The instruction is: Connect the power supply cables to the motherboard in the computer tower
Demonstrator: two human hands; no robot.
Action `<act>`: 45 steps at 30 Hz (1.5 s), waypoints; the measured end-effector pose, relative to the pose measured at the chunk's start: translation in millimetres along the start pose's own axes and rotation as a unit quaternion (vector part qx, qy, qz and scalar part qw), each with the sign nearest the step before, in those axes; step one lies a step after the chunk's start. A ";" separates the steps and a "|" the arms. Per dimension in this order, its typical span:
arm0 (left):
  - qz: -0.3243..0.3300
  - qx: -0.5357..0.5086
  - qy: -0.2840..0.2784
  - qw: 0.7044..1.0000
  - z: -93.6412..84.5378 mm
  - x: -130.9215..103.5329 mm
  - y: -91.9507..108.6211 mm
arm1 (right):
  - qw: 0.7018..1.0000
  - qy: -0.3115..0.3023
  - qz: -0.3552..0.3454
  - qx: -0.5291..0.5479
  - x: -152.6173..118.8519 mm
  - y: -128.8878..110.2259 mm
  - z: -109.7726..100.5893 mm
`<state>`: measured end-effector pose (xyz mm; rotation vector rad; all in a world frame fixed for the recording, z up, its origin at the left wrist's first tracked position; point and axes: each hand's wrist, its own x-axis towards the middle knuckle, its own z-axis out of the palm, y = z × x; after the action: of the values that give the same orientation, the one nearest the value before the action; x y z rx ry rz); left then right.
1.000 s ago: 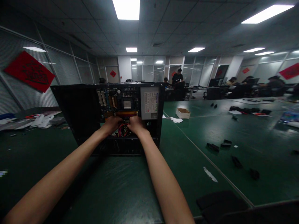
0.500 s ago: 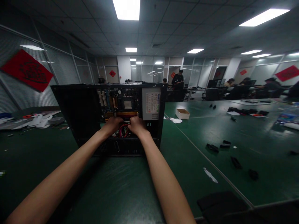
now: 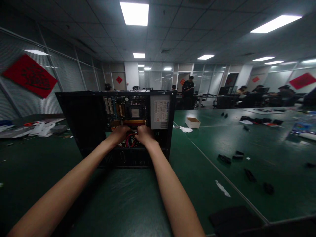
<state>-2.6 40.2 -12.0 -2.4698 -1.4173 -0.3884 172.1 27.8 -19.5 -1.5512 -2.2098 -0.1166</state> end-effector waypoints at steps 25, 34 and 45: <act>-0.016 -0.050 -0.020 0.998 1.3 8.4 -6.8 | 1.000 -0.015 -0.010 0.014 6.1 3.7 10.6; -0.019 -0.069 -0.011 0.997 7.3 15.9 -12.9 | 1.000 -0.012 -0.012 0.020 2.0 2.0 7.5; -0.058 -0.124 0.017 0.990 9.5 5.6 -11.1 | 0.992 0.035 -0.111 -0.048 -0.3 4.3 -0.7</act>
<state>-8.5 53.4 -17.7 -2.5620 -1.5889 -0.6654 176.3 28.9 -19.8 -1.3214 -2.3438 -0.3433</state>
